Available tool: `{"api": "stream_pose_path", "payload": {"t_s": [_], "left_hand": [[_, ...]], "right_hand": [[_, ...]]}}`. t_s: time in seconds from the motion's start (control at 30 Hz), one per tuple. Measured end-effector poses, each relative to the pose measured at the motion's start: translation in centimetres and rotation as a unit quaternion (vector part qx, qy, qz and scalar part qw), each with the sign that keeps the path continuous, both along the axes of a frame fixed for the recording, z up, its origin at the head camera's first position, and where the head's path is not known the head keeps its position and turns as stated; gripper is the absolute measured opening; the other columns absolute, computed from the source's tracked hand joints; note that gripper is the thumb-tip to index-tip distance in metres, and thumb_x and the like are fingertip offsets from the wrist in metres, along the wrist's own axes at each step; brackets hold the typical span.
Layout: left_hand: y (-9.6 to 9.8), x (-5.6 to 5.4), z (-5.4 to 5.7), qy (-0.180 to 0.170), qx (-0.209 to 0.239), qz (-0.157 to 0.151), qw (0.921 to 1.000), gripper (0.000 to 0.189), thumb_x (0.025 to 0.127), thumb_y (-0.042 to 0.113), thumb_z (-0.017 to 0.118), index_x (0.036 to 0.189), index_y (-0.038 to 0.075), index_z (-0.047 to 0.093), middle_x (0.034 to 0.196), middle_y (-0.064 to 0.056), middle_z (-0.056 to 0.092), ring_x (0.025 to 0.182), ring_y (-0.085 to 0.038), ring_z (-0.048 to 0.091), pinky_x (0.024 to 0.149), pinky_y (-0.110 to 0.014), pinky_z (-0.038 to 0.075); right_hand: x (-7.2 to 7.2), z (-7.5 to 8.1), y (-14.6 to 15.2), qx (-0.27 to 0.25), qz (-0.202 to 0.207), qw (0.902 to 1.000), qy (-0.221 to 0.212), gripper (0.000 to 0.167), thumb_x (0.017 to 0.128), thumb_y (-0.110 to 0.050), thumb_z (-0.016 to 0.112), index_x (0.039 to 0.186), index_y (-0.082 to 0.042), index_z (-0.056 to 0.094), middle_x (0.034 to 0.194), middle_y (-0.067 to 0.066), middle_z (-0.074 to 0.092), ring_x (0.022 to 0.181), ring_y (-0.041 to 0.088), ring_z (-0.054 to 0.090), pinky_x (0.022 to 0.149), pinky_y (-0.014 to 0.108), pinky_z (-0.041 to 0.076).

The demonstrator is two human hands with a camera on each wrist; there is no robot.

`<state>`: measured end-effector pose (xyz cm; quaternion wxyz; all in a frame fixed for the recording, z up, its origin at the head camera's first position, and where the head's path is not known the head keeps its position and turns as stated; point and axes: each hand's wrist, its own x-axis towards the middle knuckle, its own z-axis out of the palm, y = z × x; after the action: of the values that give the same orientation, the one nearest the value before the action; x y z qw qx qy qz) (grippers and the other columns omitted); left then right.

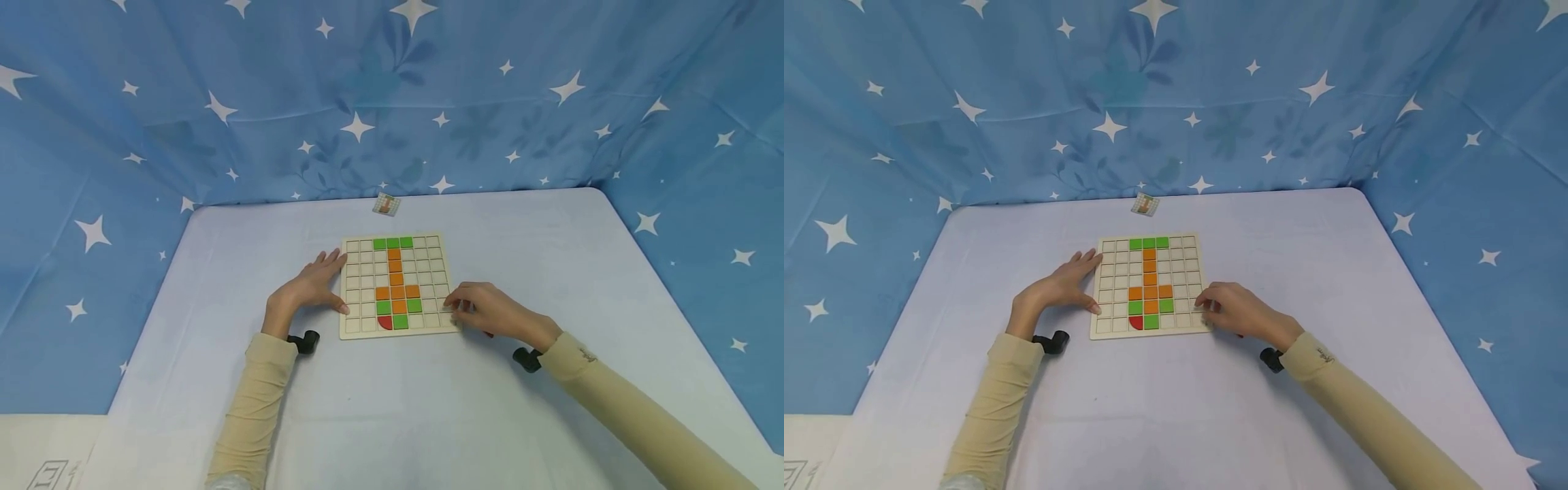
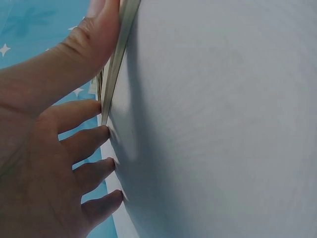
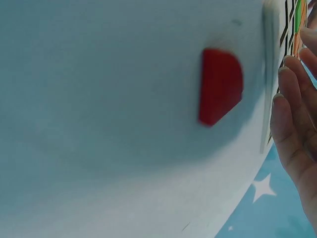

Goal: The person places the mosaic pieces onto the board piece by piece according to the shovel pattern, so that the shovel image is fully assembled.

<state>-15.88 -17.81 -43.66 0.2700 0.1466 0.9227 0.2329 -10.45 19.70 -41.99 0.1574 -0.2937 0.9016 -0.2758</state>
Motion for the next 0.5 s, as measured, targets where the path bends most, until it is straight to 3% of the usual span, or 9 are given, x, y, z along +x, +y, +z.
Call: {"api": "stream_pose_path", "payload": {"t_s": [0.13, 0.27, 0.5], "left_hand": [[0.1, -0.1, 0.1, -0.001, -0.001, 0.002, 1.0000, 0.121, 0.078, 0.035, 0.091, 0.167, 0.011, 0.012, 0.174, -0.011, -0.001, 0.161, -0.034, -0.008, 0.131, -0.054, 0.001], [0.2, 0.1, 0.7, -0.001, 0.000, 0.004, 1.0000, 0.120, 0.077, 0.034, 0.091, 0.166, 0.009, 0.014, 0.174, -0.013, 0.000, 0.160, -0.036, -0.007, 0.131, -0.055, 0.002], [0.3, 0.3, 0.9, -0.003, 0.008, 0.003, 1.0000, 0.119, 0.078, 0.031, 0.091, 0.166, 0.007, 0.015, 0.174, -0.016, 0.001, 0.160, -0.039, -0.006, 0.130, -0.056, 0.002]], "right_hand": [[0.2, -0.1, 0.9, 0.001, -0.010, 0.9999, -0.007, 0.025, 0.092, -0.006, 0.074, 0.117, -0.003, 0.075, 0.098, 0.001, 0.070, 0.074, 0.008, 0.058, 0.058, 0.022, 0.053], [0.5, -0.1, 1.4, 0.010, -0.013, 0.9998, 0.004, 0.026, 0.091, -0.008, 0.076, 0.117, -0.004, 0.075, 0.099, 0.000, 0.071, 0.081, 0.007, 0.059, 0.068, 0.023, 0.055], [1.1, -0.4, 2.5, 0.030, -0.029, 0.9991, 0.008, 0.027, 0.089, -0.009, 0.080, 0.115, -0.004, 0.076, 0.097, 0.000, 0.068, 0.084, 0.011, 0.060, 0.073, 0.027, 0.054]]}}
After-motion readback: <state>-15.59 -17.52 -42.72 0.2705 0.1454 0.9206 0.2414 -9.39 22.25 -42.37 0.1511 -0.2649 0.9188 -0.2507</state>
